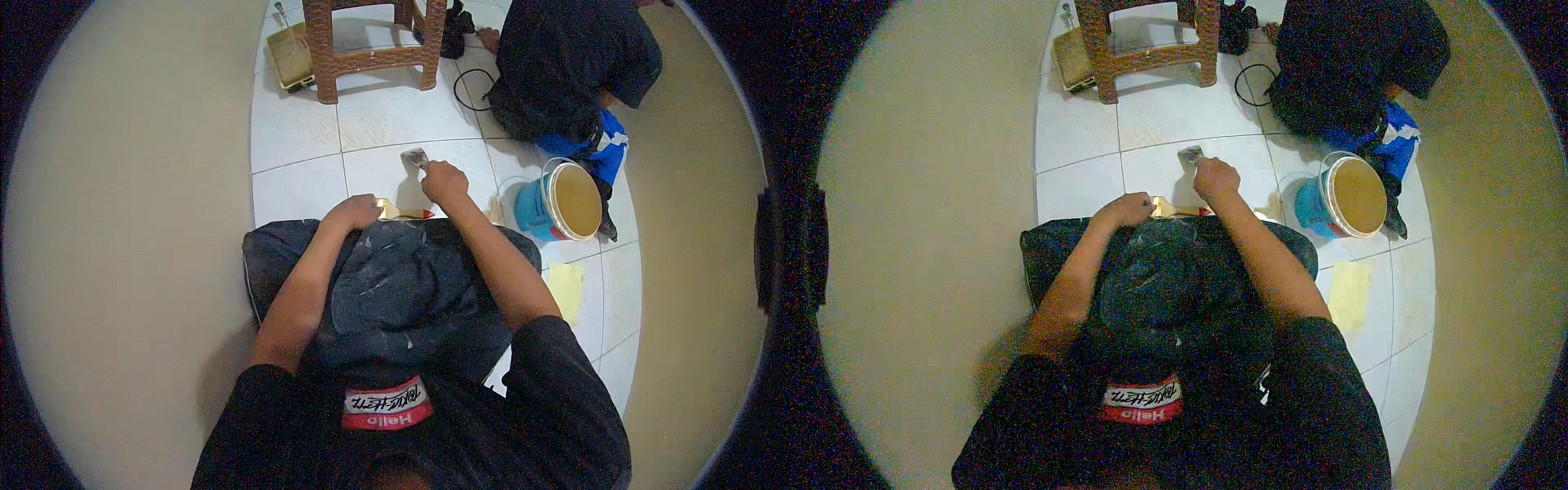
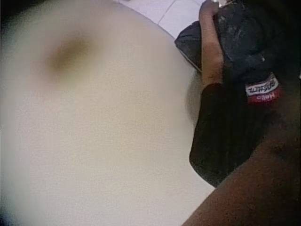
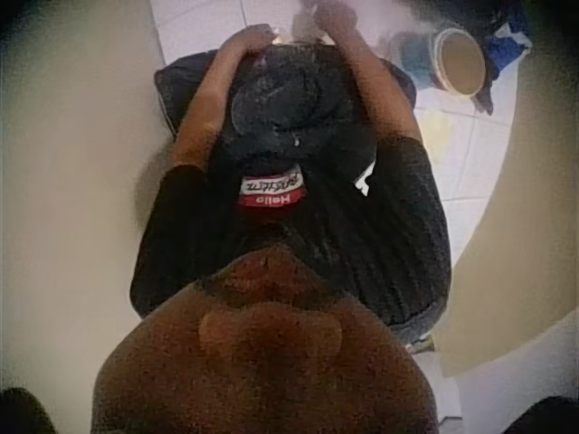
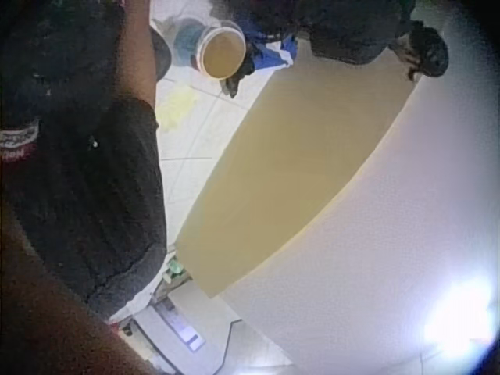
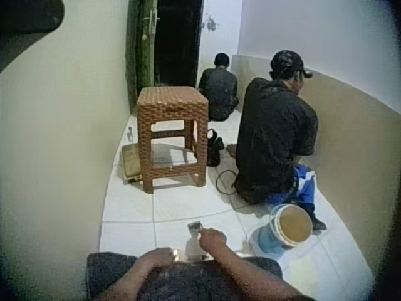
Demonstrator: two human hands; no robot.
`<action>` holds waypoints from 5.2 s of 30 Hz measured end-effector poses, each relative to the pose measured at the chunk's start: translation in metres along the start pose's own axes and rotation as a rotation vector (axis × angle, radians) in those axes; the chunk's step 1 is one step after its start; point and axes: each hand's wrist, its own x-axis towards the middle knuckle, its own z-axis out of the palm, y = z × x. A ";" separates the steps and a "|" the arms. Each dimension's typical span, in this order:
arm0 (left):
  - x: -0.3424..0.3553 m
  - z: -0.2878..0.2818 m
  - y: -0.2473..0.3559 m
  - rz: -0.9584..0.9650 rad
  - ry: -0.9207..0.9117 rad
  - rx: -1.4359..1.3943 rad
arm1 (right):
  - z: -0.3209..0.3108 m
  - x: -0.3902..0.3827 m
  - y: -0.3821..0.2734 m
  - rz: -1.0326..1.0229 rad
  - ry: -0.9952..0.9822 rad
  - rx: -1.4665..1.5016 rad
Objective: The person applies a substance to the floor and wall joints using a scraper and a brush while sitting on the floor.
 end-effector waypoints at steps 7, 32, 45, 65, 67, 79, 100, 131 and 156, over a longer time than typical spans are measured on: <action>0.000 -0.004 0.009 0.020 0.023 0.000 | -0.002 0.004 0.000 0.053 -0.027 0.019; -0.009 -0.012 0.020 -0.056 -0.136 0.013 | -0.010 0.001 -0.008 0.165 -0.042 0.062; -0.006 -0.006 0.019 -0.045 -0.100 0.060 | -0.002 -0.004 -0.010 0.132 -0.006 0.019; -0.008 -0.005 0.016 0.002 -0.080 0.048 | 0.004 -0.014 -0.014 0.068 -0.030 -0.060; -0.007 -0.007 0.013 0.019 -0.085 0.027 | -0.001 -0.005 -0.021 0.047 -0.017 -0.077; 0.000 0.008 0.009 0.089 -0.086 0.081 | 0.007 -0.012 -0.024 0.055 -0.007 -0.057; 0.003 0.005 0.009 -0.033 -0.157 0.080 | 0.015 -0.011 -0.032 -0.008 0.022 -0.031; 0.009 0.017 -0.006 0.021 -0.113 0.061 | 0.009 -0.017 -0.044 -0.016 -0.022 -0.019; 0.011 -0.022 0.002 -0.076 0.407 -0.601 | 0.029 -0.019 -0.042 -0.296 -0.244 0.815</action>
